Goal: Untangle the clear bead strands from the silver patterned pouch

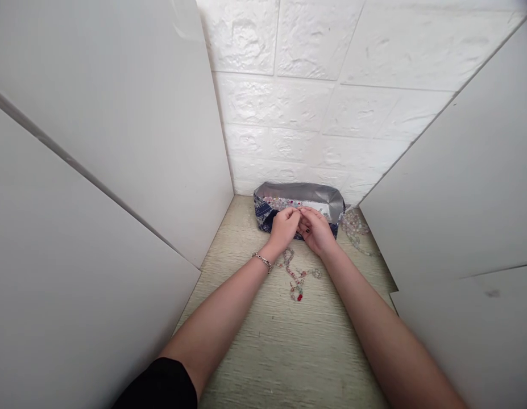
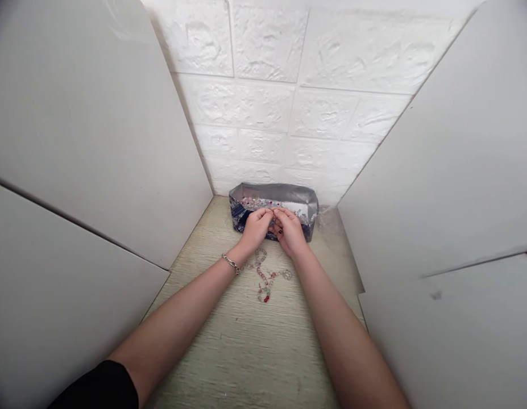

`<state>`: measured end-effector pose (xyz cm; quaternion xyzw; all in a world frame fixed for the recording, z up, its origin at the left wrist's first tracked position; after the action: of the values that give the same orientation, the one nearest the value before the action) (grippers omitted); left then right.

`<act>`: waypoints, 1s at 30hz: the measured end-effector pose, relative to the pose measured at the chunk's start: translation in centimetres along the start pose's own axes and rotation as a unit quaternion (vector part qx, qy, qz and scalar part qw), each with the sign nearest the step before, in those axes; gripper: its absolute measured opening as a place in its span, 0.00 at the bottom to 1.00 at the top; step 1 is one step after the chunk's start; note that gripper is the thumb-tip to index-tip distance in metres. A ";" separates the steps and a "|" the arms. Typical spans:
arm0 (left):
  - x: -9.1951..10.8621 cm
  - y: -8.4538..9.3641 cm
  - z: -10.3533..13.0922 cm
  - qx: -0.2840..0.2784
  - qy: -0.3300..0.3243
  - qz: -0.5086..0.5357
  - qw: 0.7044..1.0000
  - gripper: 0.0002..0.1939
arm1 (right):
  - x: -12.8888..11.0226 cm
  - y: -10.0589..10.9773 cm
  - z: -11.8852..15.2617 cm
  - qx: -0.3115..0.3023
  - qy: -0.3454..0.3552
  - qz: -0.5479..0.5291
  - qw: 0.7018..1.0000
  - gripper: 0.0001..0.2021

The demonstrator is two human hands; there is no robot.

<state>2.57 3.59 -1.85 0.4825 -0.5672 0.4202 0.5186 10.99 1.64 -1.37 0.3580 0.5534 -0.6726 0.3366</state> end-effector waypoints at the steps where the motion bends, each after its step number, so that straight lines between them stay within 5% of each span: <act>1: 0.0 0.0 0.0 0.000 0.002 0.000 1.000 0.09 | 0.0 0.0 0.0 -0.001 0.000 0.002 1.000 0.05; 30: -0.3 0.3 -0.3 -0.004 0.002 -0.023 1.000 0.15 | 0.0 -0.1 0.2 -0.016 0.003 0.035 0.999 0.10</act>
<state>2.30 3.97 -2.08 0.4924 -0.5564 0.4073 0.5311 10.89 1.51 -1.26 0.3738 0.5526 -0.6502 0.3636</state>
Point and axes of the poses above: each hand's wrist, its own z-axis away from the middle knuckle, its own y-axis out of the back of the hand, x = y × z, the point moved 2 cm from there along -z, towards the middle knuckle
